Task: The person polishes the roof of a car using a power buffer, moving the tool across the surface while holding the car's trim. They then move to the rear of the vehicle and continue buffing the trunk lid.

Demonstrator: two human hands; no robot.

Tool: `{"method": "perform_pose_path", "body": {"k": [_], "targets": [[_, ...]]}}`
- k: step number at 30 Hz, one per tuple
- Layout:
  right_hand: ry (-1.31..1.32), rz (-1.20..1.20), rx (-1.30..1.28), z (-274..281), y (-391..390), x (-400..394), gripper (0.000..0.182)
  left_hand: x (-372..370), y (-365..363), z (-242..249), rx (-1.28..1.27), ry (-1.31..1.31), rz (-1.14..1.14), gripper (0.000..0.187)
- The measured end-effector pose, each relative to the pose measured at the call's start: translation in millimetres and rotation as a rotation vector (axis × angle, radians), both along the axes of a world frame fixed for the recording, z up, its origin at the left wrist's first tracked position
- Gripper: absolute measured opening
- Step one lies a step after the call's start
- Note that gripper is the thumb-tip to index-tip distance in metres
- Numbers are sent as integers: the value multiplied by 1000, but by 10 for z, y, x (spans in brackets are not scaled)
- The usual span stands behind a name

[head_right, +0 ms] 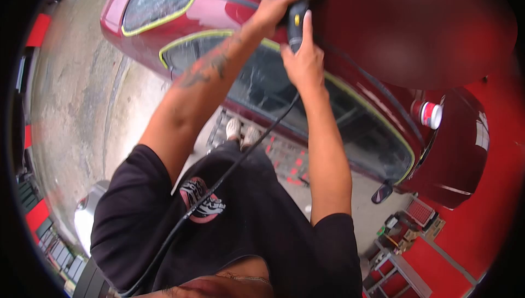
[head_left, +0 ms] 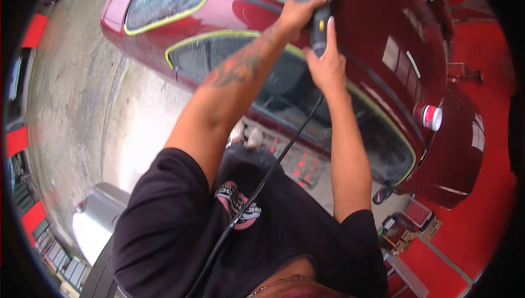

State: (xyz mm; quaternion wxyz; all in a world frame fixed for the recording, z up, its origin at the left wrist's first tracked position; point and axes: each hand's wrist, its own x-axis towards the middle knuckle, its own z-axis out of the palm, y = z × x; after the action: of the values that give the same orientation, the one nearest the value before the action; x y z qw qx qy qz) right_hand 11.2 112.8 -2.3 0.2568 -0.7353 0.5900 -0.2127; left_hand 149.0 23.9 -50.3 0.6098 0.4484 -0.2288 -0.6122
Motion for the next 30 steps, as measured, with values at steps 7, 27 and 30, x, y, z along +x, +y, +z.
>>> {"method": "perform_pose_path", "body": {"k": [7,27,30], "targets": [[61,-155,109,149,64,-332,97,790,243,228,64,-884,-225,67],[-24,-313,170,309,-189,-807,97,1452,623,-699,219,-1893,-455,141],[42,-273,153,230,-224,-738,94,1587,595,-1182,-264,-2225,-37,123]]}}
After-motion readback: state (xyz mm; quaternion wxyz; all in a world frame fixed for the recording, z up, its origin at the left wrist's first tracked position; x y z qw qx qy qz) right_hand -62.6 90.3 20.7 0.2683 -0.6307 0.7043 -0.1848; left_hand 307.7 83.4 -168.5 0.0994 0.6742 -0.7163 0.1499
